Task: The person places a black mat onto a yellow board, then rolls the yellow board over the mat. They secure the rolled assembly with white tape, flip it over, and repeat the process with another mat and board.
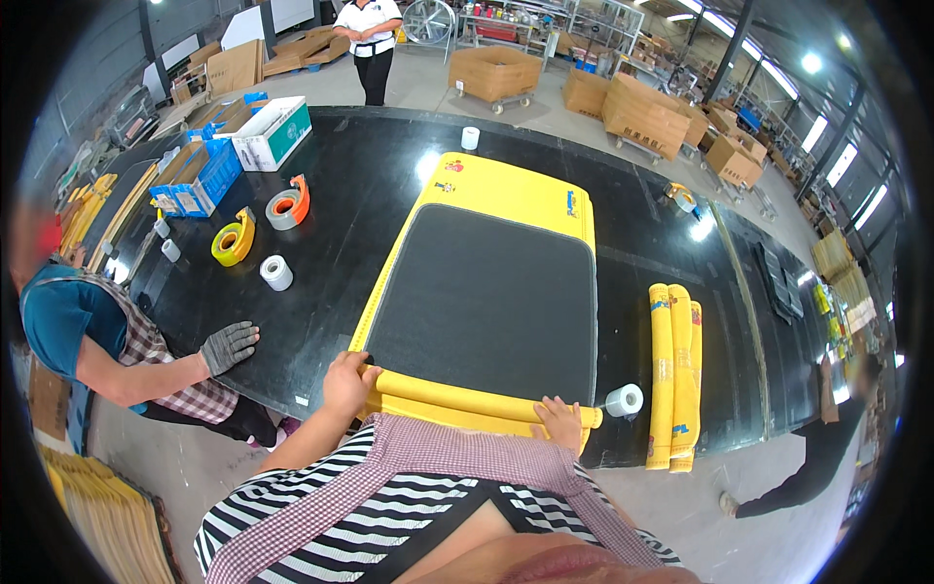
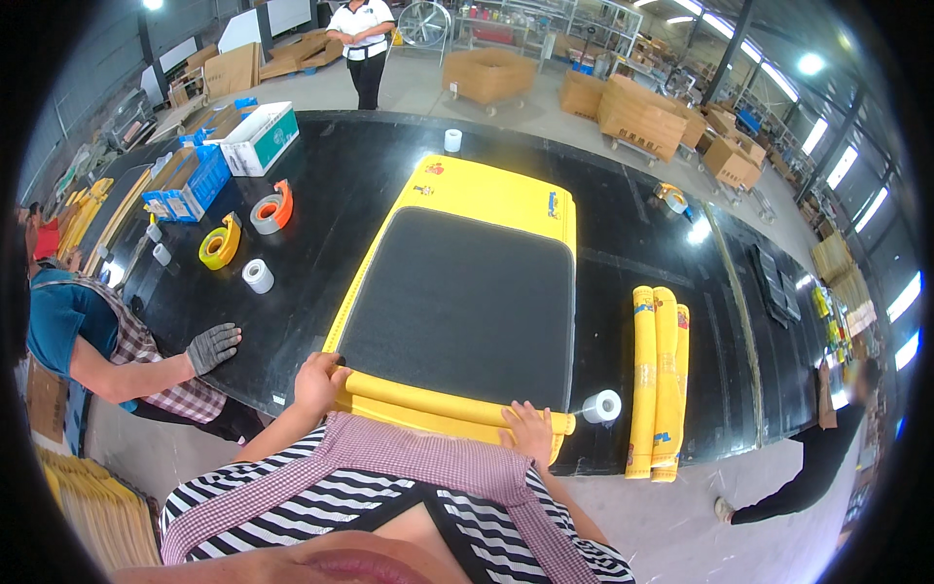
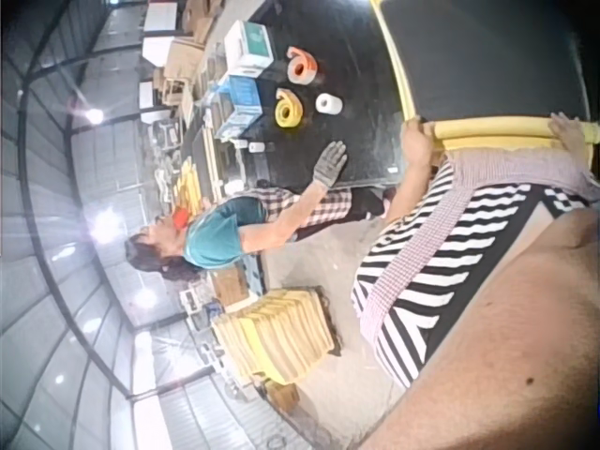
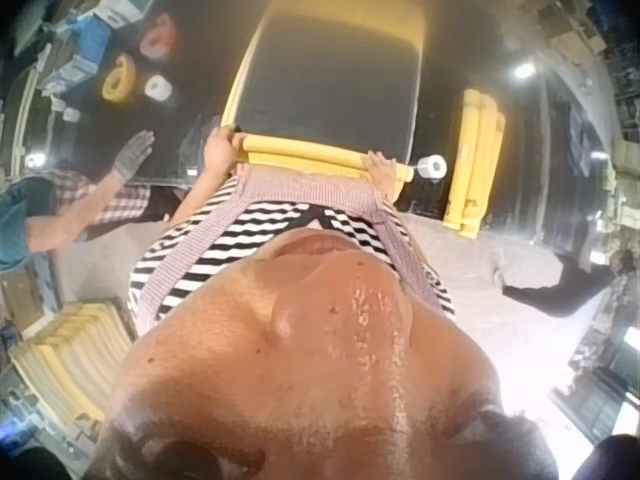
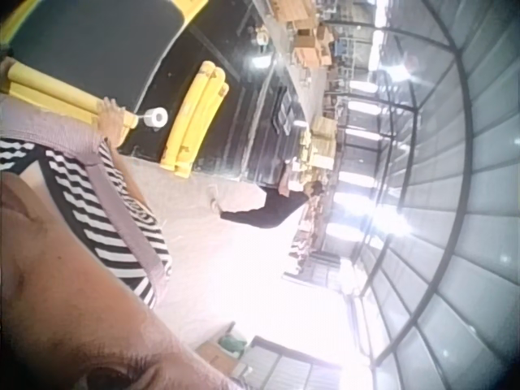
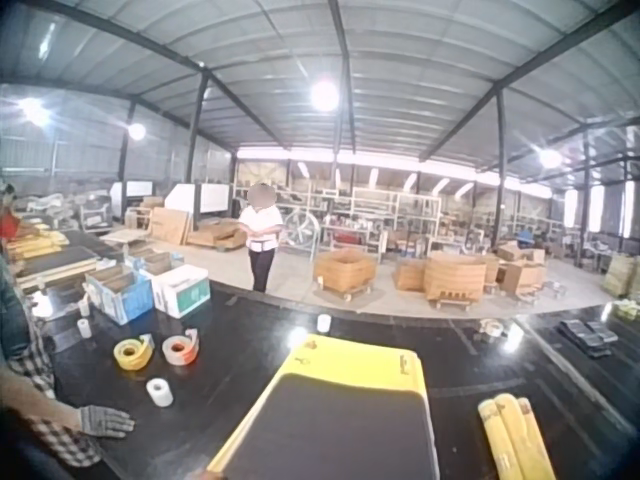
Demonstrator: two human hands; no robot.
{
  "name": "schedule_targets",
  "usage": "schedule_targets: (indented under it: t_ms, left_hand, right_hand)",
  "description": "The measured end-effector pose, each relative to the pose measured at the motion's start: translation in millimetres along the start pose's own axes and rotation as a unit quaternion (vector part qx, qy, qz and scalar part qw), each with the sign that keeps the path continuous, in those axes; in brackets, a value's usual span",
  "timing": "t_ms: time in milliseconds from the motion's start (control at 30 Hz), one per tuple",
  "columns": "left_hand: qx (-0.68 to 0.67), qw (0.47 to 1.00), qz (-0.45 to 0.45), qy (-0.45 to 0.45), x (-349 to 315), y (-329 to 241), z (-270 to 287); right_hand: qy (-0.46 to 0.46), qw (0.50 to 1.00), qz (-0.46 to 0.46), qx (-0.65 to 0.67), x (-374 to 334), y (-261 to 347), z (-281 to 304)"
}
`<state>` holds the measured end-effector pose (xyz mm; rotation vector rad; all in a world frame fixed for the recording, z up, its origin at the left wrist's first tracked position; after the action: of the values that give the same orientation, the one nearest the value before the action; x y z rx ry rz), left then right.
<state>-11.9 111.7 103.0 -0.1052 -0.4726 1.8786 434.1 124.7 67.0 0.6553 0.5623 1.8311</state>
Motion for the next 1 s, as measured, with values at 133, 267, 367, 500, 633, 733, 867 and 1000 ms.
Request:
schedule_targets:
  t_ms: [133, 267, 367, 500, 633, 733, 867, 1000]
  left_hand:
    - [-0.004, 1.000, 0.007, -0.029, 8, 2, -2]
    - [-0.003, 0.999, 0.037, -0.037, 18, 12, -4]
    - [-0.018, 0.994, 0.109, -0.028, 30, 12, -7]
    - [-0.007, 0.994, 0.086, 0.064, 46, 2, -16]
    - [0.002, 0.994, 0.106, 0.029, 34, 9, -12]
    - [0.014, 0.994, 0.104, -0.026, 29, 6, -6]
    - [0.016, 0.997, 0.070, -0.022, 37, 8, -15]
    - [0.015, 0.998, 0.066, -0.004, 40, 9, -17]
  right_hand:
    - [-0.038, 0.998, 0.037, -0.028, 6, 15, -6]
    - [-0.056, 0.998, 0.018, 0.011, 32, 18, -6]
    - [-0.052, 0.999, 0.011, 0.004, 49, 29, -2]
    - [-0.064, 0.996, 0.035, -0.049, 38, 21, 0]
    - [-0.042, 0.995, 0.062, -0.061, 46, 18, -9]
    - [-0.045, 0.994, 0.072, -0.062, 48, 18, -10]
    - [-0.039, 0.995, 0.067, -0.062, 51, 21, -10]
    - [-0.045, 0.994, 0.069, -0.066, 51, 21, -11]
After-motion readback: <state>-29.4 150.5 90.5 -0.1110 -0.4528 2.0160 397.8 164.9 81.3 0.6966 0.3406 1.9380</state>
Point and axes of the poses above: each hand's wrist, its own x-axis towards the middle knuckle, its own z-axis out of the back of the hand, y = z × x, the point moved 6 cm from there along x, towards the middle knuckle, and after that the axes turned 13 degrees about x, right-handed, at the moved point
